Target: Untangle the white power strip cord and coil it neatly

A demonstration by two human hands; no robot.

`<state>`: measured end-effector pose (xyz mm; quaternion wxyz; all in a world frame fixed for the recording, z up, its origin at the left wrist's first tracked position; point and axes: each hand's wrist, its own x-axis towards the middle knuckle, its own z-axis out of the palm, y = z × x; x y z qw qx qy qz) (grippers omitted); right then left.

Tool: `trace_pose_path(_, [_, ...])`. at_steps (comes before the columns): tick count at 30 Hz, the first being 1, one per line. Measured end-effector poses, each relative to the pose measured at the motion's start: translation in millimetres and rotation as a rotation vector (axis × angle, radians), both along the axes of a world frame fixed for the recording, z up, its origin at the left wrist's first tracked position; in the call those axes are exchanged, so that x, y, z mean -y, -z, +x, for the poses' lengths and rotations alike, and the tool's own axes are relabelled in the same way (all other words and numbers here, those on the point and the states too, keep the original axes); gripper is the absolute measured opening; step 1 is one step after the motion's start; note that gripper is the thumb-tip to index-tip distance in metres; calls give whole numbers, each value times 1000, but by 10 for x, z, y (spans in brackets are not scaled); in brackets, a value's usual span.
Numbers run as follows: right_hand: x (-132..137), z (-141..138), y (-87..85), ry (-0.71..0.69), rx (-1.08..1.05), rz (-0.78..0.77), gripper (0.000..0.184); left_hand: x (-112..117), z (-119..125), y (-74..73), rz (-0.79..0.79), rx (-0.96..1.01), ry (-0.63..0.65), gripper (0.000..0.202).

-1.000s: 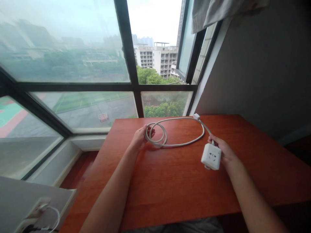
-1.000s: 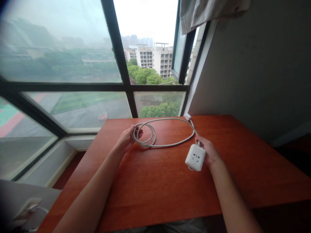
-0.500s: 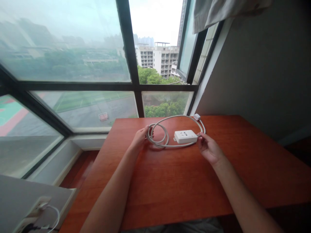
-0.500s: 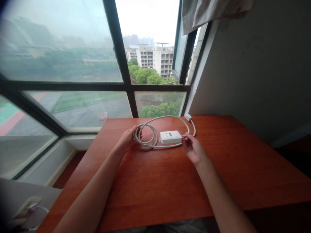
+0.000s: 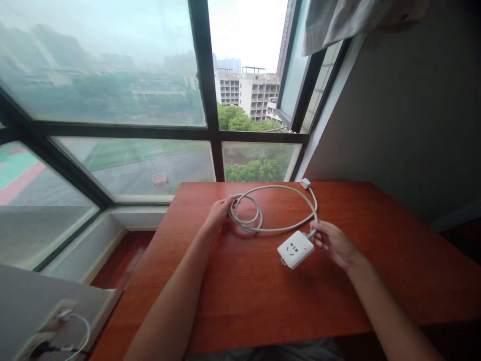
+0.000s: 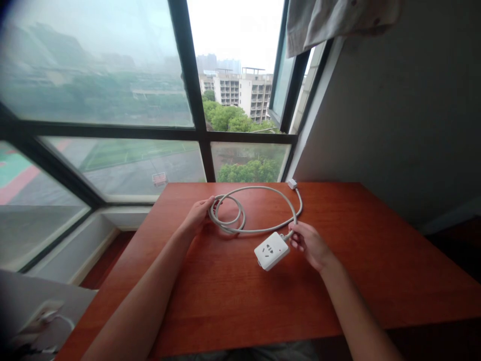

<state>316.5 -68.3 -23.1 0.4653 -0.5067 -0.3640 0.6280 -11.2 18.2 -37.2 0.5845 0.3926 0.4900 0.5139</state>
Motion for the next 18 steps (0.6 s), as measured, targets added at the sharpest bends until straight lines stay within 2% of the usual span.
trace_pose_path(3, [43,100,135,-50,173,-63,25,-8,14,15,3,-7,11,47])
trace_pose_path(5, [37,145,235,-75,321,-52,26,-13,21,24,8,-17,27,48])
trace_pose_path(8, [-20,195,342,-77,618,49,22,-14,28,25,33,-24,45,48])
trace_pose_path(10, [-76,194,336,-41,893,143,17,-10,33,16,39,-25,49,48])
trace_pose_path(12, [-129,112,251,63,1175,272,14,-3,38,3,34,-19,49,47])
trace_pose_path(14, [-171,-92,117,161,1342,468,11,4,43,-10,30,-13,55,47])
trace_pose_path(16, [-203,-408,-8,34,1317,720,22,10,47,-19,30,-10,61,47])
trace_pose_path(18, [-238,-772,-79,-189,1213,899,28,14,48,-21,31,-12,70,47])
